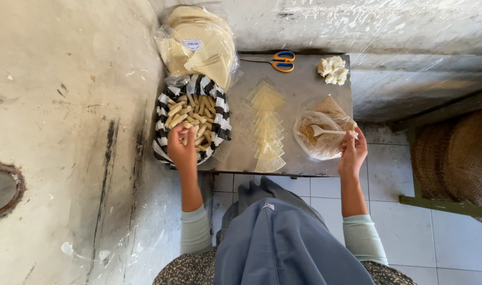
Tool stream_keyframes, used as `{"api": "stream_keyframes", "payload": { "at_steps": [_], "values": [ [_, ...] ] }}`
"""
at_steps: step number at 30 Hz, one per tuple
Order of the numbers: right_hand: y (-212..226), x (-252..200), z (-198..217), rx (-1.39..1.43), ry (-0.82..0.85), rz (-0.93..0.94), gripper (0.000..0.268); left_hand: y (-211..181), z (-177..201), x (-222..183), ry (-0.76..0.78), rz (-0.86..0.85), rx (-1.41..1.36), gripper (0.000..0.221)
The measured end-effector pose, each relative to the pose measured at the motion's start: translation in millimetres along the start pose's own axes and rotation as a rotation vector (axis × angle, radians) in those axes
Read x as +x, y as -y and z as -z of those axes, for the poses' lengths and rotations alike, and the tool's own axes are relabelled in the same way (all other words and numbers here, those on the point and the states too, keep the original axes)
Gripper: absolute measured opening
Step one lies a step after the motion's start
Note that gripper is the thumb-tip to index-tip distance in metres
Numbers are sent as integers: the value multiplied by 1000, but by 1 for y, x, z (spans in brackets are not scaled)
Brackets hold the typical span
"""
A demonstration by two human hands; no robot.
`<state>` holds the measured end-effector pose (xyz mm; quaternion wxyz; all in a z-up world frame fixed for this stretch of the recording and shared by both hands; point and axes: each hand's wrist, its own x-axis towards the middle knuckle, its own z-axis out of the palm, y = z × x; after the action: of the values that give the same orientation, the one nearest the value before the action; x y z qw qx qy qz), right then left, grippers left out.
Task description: The person folds translucent triangular wrappers into cone shapes and then uses a spoon to place a small amount of granular filling into the tip of each cone.
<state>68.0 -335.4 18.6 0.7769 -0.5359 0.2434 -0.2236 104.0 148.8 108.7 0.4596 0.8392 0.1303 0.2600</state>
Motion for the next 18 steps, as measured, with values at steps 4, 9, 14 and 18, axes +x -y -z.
{"api": "stream_keyframes", "payload": {
  "at_steps": [4,9,14,18],
  "values": [
    [1,3,-12,-337,123,105,26,-24,21,6,-214,-461,372,42],
    [10,-15,-22,-720,186,516,23,-26,-24,-70,222,86,-19,22],
    [15,-25,-25,-667,87,460,23,-5,-84,-152,456,-118,258,39],
    [14,-22,-23,-580,22,532,24,8,-104,-176,454,-156,291,41]
  ]
}}
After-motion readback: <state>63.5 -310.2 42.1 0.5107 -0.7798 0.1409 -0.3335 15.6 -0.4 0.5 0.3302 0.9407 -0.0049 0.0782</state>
